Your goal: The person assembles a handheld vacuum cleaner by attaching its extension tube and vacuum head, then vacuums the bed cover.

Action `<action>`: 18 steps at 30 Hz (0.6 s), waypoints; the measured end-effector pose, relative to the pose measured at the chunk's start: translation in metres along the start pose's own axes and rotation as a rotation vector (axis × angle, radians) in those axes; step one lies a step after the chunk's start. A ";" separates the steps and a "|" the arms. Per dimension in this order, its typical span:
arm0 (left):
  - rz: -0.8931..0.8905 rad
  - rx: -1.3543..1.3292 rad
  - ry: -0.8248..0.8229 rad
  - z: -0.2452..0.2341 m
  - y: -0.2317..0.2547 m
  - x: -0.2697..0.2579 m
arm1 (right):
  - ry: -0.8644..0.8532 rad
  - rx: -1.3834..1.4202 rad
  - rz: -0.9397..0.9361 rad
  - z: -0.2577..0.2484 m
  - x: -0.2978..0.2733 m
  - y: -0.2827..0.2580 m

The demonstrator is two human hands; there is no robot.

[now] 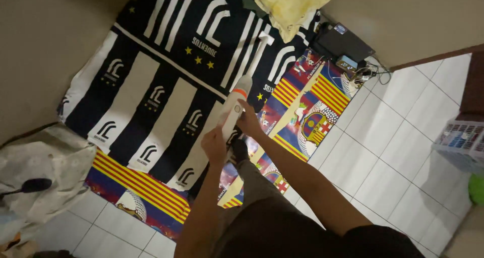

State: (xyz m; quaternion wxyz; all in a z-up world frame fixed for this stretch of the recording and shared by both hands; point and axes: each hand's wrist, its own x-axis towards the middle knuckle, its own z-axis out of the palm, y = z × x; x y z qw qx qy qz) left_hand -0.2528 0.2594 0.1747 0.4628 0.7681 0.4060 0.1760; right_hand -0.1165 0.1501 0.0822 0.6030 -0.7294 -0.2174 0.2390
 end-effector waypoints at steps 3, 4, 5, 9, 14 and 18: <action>0.067 0.102 0.049 -0.020 -0.037 -0.005 | -0.031 -0.198 0.205 0.025 -0.008 -0.032; 0.039 0.139 0.077 -0.028 -0.049 -0.010 | -0.065 -0.374 0.257 0.033 -0.014 -0.043; 0.041 0.143 0.090 -0.038 -0.063 -0.015 | -0.073 -0.370 0.247 0.047 -0.020 -0.030; 0.166 0.199 0.212 -0.092 -0.124 -0.038 | -0.120 -0.331 0.095 0.108 -0.049 0.006; -0.085 0.157 0.086 -0.189 -0.150 -0.076 | -0.285 -0.121 0.170 0.179 -0.102 -0.048; 0.026 0.356 0.177 -0.247 -0.213 -0.117 | -0.470 -0.153 0.330 0.236 -0.140 -0.069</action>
